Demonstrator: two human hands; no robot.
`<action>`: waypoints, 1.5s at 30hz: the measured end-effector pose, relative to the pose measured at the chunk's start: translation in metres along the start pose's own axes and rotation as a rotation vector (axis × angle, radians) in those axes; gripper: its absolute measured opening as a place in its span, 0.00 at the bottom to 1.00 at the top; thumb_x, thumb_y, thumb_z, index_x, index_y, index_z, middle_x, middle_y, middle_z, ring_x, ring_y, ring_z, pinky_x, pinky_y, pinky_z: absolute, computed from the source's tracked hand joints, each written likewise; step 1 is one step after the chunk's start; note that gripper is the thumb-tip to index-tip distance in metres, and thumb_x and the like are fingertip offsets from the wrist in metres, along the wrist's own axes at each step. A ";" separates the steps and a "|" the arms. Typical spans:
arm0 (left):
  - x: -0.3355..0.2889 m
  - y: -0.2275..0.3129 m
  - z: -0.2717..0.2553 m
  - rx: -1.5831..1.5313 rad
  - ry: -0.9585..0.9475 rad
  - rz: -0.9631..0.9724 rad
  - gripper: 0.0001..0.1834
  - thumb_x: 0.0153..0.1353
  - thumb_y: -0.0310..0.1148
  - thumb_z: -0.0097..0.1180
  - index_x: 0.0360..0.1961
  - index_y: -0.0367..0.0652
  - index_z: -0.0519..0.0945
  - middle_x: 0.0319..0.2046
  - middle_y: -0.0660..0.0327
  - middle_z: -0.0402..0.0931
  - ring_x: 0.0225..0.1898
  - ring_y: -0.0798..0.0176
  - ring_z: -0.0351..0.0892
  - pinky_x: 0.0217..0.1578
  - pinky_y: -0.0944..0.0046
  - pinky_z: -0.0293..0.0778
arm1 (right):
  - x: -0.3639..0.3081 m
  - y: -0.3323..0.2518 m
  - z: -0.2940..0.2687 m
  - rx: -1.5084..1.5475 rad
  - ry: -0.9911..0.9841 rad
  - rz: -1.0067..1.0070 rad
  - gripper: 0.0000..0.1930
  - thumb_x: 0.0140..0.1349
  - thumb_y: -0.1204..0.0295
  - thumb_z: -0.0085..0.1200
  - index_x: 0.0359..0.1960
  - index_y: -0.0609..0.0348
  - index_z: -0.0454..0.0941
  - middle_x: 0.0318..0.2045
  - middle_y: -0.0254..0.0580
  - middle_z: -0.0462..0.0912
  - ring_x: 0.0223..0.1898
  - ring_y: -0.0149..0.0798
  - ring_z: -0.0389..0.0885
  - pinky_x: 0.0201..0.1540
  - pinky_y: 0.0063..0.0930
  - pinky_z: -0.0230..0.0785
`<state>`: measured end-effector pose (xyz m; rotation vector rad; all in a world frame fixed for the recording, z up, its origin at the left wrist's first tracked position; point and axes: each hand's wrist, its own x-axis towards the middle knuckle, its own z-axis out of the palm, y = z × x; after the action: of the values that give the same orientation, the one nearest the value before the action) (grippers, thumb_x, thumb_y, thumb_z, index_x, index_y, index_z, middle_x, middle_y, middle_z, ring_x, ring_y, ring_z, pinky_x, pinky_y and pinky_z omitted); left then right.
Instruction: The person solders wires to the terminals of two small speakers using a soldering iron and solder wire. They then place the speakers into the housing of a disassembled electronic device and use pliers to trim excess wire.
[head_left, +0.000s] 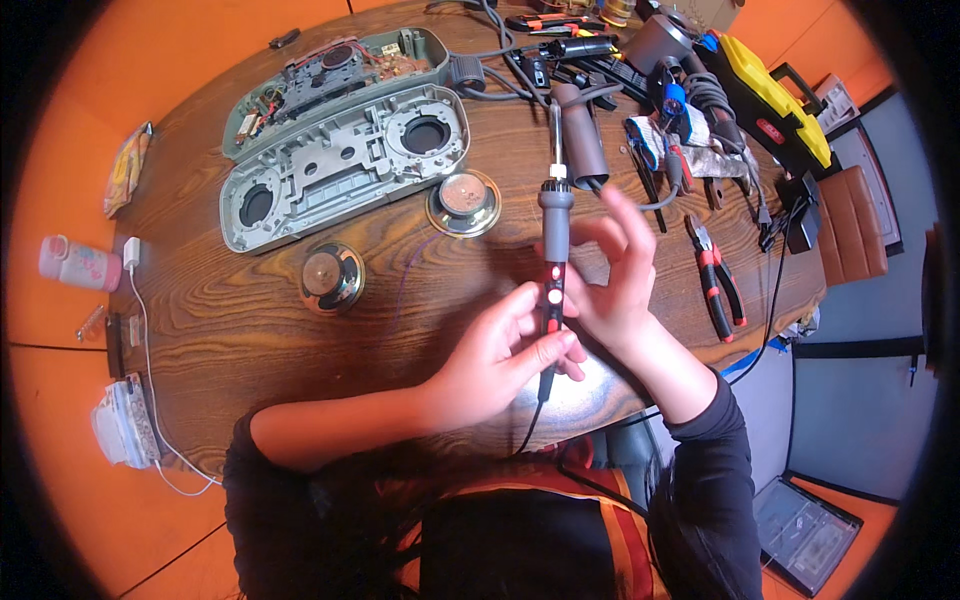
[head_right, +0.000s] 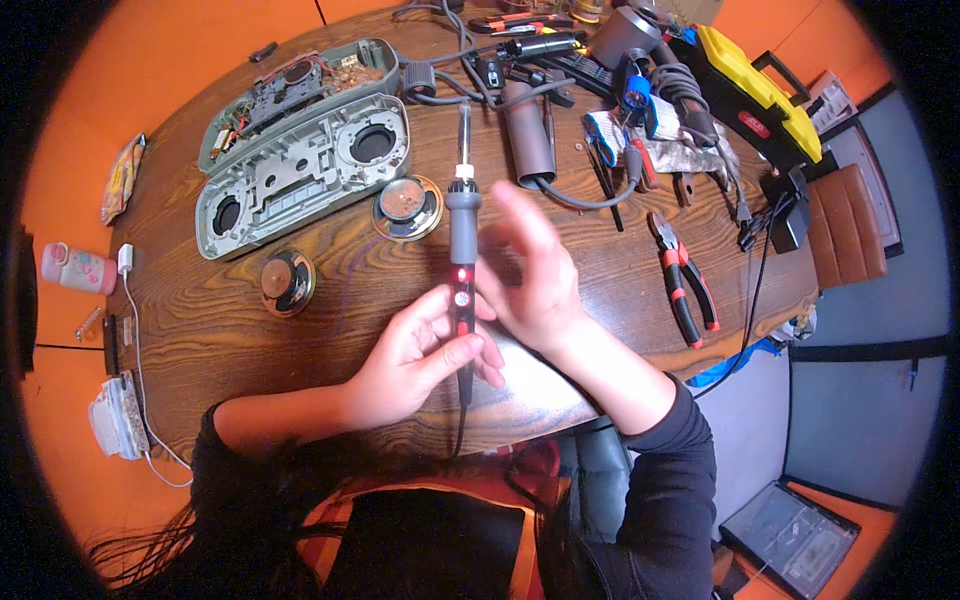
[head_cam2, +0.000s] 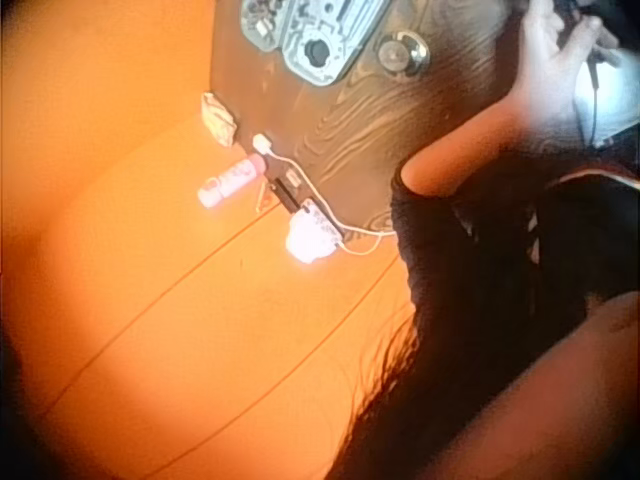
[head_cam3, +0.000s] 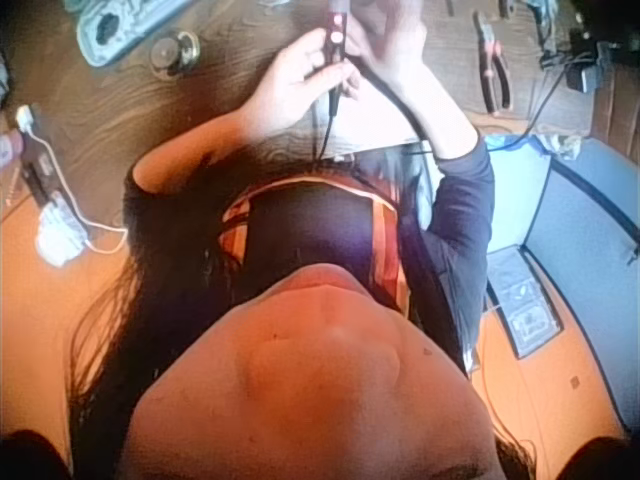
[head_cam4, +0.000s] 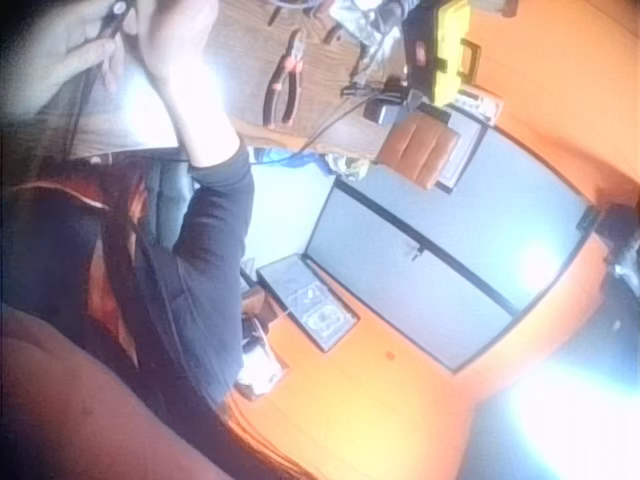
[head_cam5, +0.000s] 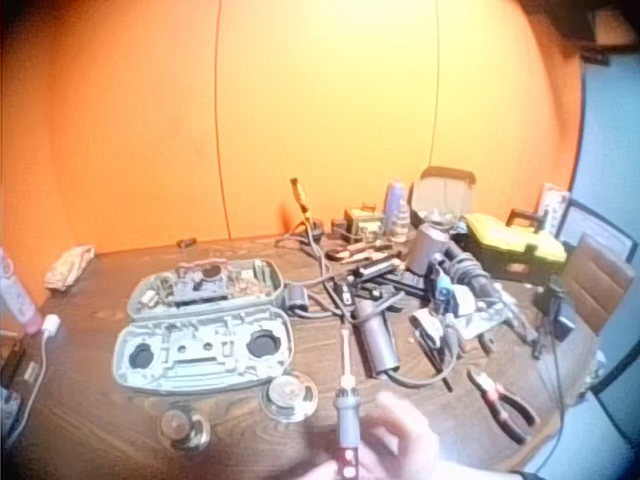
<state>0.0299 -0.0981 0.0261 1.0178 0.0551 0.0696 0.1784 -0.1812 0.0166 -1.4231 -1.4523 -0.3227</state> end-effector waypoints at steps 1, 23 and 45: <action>0.001 0.000 -0.003 0.022 0.031 -0.017 0.12 0.68 0.25 0.45 0.51 0.37 0.65 0.34 0.54 0.77 0.36 0.59 0.81 0.42 0.61 0.75 | 0.000 -0.002 0.002 0.052 0.061 0.174 0.31 0.57 0.81 0.57 0.63 0.62 0.59 0.36 0.44 0.81 0.34 0.34 0.81 0.40 0.25 0.75; 0.011 0.002 -0.020 0.068 0.081 0.007 0.16 0.67 0.25 0.48 0.54 0.37 0.64 0.34 0.57 0.75 0.32 0.65 0.80 0.30 0.69 0.77 | -0.004 -0.002 -0.002 1.061 -0.276 0.856 0.14 0.70 0.69 0.45 0.51 0.64 0.72 0.41 0.38 0.80 0.38 0.26 0.78 0.41 0.21 0.72; 0.007 -0.001 -0.019 -0.037 0.012 -0.204 0.19 0.72 0.32 0.35 0.62 0.41 0.55 0.48 0.45 0.73 0.46 0.51 0.80 0.46 0.56 0.78 | -0.004 0.006 -0.005 1.122 -0.120 0.952 0.11 0.68 0.67 0.48 0.44 0.63 0.72 0.40 0.49 0.82 0.43 0.36 0.81 0.49 0.31 0.74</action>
<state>0.0357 -0.0818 0.0147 0.9702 0.1682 -0.1091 0.1848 -0.1856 0.0128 -0.9864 -0.6366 1.0336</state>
